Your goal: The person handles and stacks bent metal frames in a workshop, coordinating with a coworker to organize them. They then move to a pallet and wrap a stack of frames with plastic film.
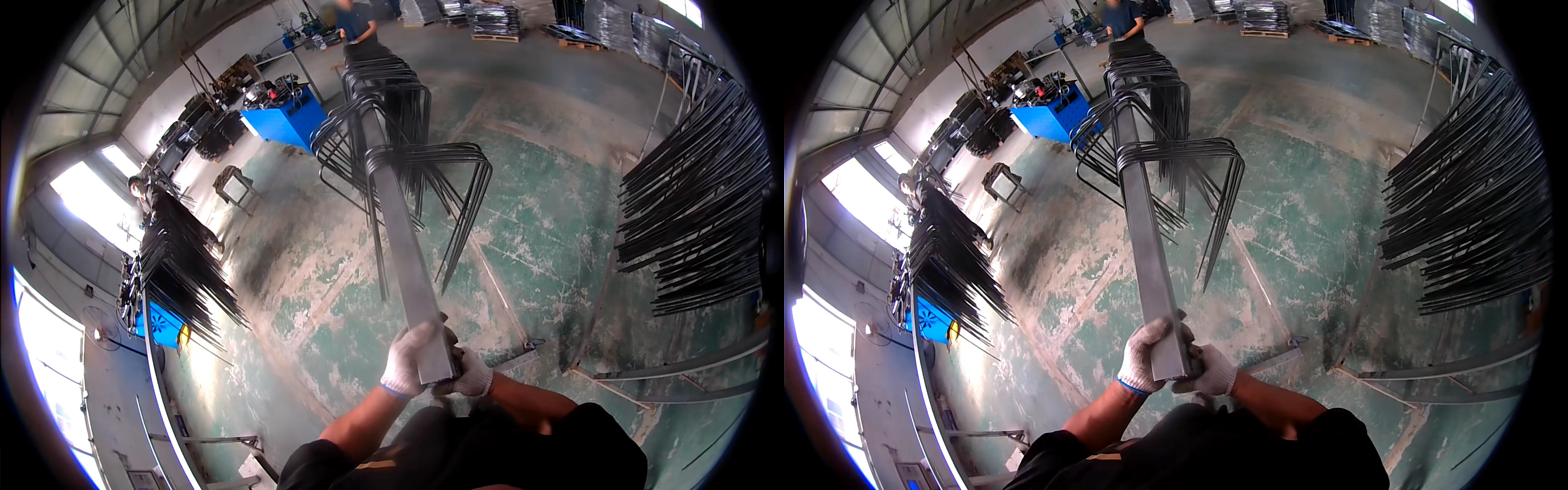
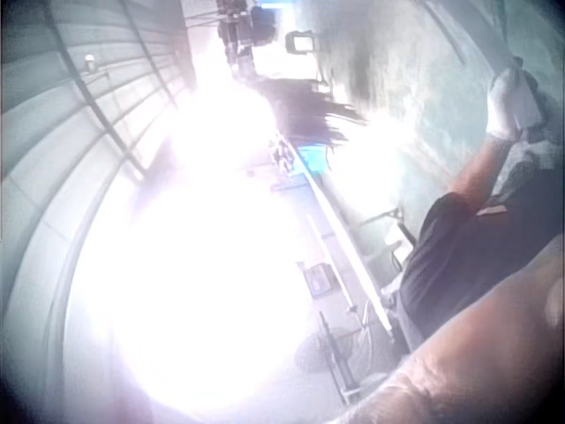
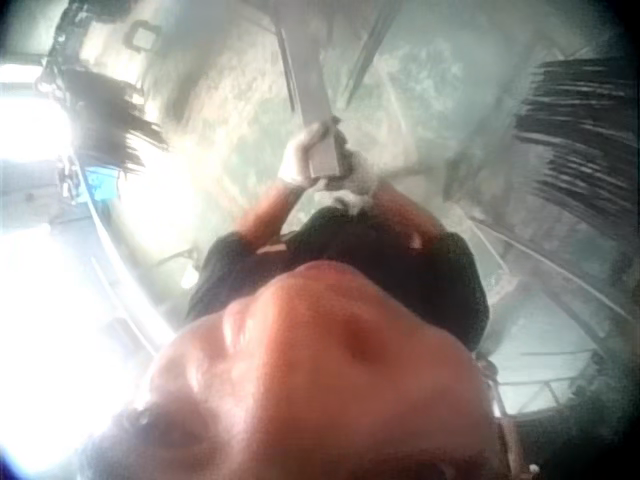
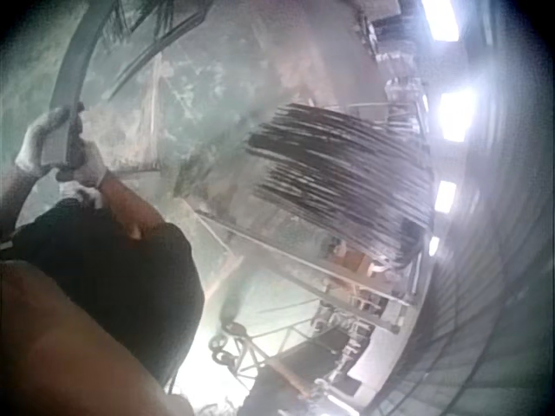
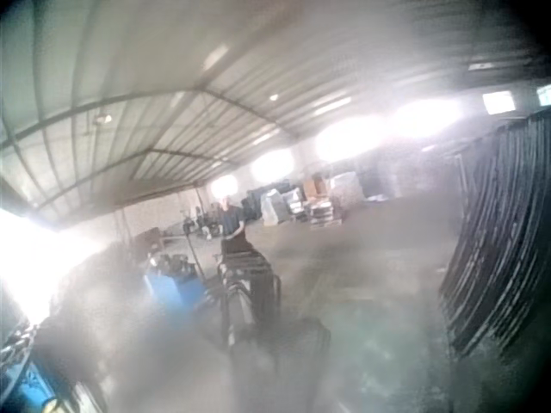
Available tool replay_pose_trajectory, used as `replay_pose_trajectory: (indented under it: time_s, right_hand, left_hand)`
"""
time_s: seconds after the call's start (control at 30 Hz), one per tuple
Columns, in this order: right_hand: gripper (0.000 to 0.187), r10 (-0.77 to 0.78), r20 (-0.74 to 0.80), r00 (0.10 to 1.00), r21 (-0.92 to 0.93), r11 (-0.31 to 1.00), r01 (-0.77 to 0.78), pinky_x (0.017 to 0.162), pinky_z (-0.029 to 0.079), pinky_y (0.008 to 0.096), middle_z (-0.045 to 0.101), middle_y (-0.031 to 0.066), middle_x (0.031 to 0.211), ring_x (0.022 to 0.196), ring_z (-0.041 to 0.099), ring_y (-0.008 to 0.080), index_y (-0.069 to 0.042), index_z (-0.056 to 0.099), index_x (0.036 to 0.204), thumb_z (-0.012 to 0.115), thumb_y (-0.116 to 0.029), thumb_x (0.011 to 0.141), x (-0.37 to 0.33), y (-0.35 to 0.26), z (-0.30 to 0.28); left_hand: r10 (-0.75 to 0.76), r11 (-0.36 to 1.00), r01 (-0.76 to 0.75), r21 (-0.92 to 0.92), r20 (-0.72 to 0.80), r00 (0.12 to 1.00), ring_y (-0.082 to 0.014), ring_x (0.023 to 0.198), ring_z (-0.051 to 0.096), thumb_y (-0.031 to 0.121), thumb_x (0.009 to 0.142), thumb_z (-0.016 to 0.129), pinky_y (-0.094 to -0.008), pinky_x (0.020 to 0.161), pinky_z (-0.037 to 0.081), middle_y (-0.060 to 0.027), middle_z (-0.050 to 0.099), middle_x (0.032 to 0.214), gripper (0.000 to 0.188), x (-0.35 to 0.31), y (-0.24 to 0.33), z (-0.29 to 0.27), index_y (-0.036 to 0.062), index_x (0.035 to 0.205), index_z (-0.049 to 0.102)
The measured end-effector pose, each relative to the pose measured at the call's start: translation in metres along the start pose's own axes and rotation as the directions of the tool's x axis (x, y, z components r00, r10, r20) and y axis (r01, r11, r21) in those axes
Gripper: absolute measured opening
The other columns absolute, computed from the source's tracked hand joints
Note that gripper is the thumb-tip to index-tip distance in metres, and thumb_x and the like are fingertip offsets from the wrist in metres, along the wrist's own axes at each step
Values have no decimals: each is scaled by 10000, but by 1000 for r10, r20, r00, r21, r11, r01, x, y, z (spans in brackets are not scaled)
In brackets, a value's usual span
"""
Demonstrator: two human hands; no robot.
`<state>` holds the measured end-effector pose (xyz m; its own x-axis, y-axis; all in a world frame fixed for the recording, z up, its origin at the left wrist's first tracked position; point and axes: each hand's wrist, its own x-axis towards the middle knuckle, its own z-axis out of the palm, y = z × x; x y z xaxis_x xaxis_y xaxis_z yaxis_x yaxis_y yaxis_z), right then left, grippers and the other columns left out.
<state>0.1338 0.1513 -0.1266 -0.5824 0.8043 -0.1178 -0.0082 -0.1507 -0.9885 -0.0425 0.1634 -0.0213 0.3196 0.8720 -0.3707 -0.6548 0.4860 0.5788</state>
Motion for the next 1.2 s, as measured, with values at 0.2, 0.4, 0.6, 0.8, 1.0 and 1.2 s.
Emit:
replay_pose_trajectory:
  time_s: [0.2, 0.4, 0.6, 0.8, 1.0, 1.2]
  right_hand:
    - [564, -9, -18, 1000, -39, 999, 8, 906, 610, 352, 811, 63, 1083, 985, 758, 146, -24, 744, 1182, 1017, -196, 720, -2, -16, 14]
    - [554, -2, 47, 999, 143, 990, -5, 917, 612, 342, 810, 55, 1087, 1005, 752, 118, -38, 716, 1216, 1001, -170, 760, 31, -2, 42]
    - [581, 107, 74, 991, 74, 991, -113, 909, 607, 323, 810, 33, 1071, 1000, 737, 84, -41, 690, 1259, 994, -171, 781, 77, -2, 85]
    - [585, -28, 52, 998, 46, 999, 25, 878, 648, 342, 801, 70, 1123, 1020, 758, 137, 4, 708, 1237, 987, -93, 731, 111, -23, 72]
    - [544, -72, 115, 991, 222, 974, 45, 934, 604, 347, 783, 83, 1212, 1061, 730, 113, -32, 714, 1268, 964, -133, 794, 155, -2, 33]
    - [499, -115, 54, 992, 49, 992, 113, 924, 587, 331, 805, 54, 1130, 1006, 736, 119, -38, 763, 1199, 990, -180, 778, 212, -25, -20]
  left_hand:
    - [-25, 997, 38, 72, -166, 986, -396, 814, 765, 298, 1019, 663, -520, 721, 668, -219, 718, 1009, 408, -8, 14, 7, -39, 1241, 600]
    - [6, 992, 22, 128, -211, 978, -390, 784, 756, 320, 1028, 653, -536, 695, 660, -220, 699, 948, 397, -18, 46, -8, -59, 1143, 616]
    - [7, 988, 41, 149, -306, 952, -402, 776, 749, 310, 1050, 638, -562, 705, 656, -226, 694, 947, 383, -26, 91, -34, -56, 1159, 602]
    - [42, 985, 5, 170, -270, 962, -403, 749, 747, 300, 1064, 626, -553, 660, 657, -230, 700, 970, 383, 1, 115, -44, -54, 1199, 573]
    - [50, 988, -4, 157, -289, 956, -388, 718, 735, 289, 1072, 614, -515, 646, 648, -232, 696, 959, 362, 44, 136, -26, -51, 1192, 579]
    - [7, 991, 39, 130, -337, 942, -396, 759, 721, 321, 1092, 595, -536, 647, 624, -234, 677, 1011, 372, 116, 170, -8, -25, 1224, 574]
